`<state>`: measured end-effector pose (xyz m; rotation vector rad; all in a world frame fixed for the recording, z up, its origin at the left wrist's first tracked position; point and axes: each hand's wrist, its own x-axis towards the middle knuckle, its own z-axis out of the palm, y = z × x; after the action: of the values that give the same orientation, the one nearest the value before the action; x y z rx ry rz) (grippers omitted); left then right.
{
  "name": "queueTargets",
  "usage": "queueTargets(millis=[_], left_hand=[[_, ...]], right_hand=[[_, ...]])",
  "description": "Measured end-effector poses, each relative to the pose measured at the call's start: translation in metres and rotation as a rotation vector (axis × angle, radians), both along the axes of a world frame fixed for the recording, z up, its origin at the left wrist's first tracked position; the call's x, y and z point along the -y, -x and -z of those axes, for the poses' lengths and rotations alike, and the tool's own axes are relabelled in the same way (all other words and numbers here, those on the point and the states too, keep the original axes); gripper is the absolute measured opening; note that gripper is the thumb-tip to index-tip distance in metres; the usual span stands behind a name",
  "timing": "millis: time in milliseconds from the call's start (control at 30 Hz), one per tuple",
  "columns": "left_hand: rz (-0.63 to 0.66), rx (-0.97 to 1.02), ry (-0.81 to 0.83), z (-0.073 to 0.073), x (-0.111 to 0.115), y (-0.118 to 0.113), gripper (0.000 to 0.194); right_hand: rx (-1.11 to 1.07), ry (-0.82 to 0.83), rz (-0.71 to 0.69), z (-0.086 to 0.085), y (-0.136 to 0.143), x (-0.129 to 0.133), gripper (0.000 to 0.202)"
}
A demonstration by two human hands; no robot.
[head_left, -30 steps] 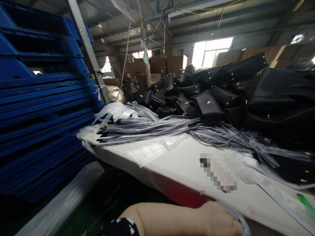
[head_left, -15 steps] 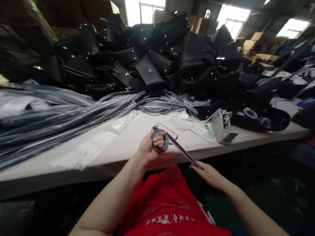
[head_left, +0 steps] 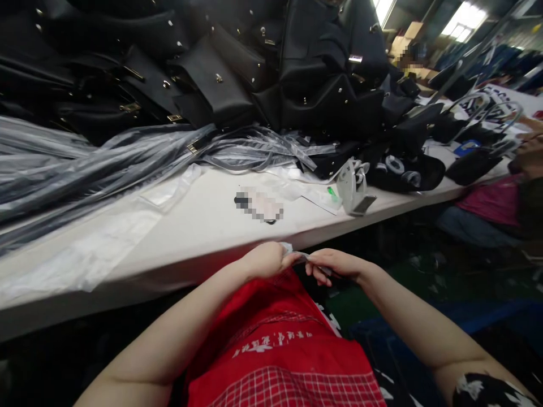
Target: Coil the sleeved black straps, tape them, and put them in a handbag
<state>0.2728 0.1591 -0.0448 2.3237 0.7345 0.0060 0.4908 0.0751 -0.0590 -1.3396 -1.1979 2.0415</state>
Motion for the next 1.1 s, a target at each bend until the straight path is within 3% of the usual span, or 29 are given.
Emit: queueTargets(millis=[133,233,333,500,600,667,767,867,967,1033,1100], left_hand=[[0.075,-0.041,0.579,-0.002,-0.008,0.009,0.064],[0.134,-0.056,1.129,0.006,-0.011,0.016,0.064],[0.164,0.168,1.447,0.014,-0.013,0.018,0.054],[-0.033,0.773,1.665,0.013,-0.010,0.002,0.054],[-0.167,0.974,1.663,0.008,-0.001,-0.005,0.053],[-0.247,0.995,1.645,0.008,0.004,-0.003,0.051],[-0.374,0.913,1.469,0.016,0.007,0.011,0.048],[-0.503,0.733,1.015,0.027,0.009,0.021,0.048],[-0.323,0.515,0.590,0.034,0.023,0.016,0.046],[-0.201,0.450,0.443,0.036,0.037,0.009,0.039],[-0.254,0.464,0.379,0.039,0.049,0.002,0.035]], right_hand=[[0.210,-0.152,-0.312,-0.012,-0.004,-0.003,0.047],[0.281,-0.257,-0.417,-0.019,-0.004,-0.010,0.047],[0.351,-0.405,-0.261,-0.009,0.004,-0.014,0.050],[0.154,-0.541,0.280,0.022,0.059,-0.005,0.062],[0.099,-0.610,0.527,0.027,0.089,-0.003,0.058],[0.102,-0.625,0.572,0.023,0.092,-0.004,0.051],[0.238,-0.649,0.382,0.009,0.069,-0.005,0.044],[0.568,-0.635,0.018,-0.005,0.040,-0.001,0.038],[0.751,-0.540,-0.280,-0.011,0.030,0.005,0.028],[0.740,-0.530,-0.312,-0.008,0.033,0.009,0.023],[0.648,-0.528,-0.233,-0.001,0.037,0.013,0.023]])
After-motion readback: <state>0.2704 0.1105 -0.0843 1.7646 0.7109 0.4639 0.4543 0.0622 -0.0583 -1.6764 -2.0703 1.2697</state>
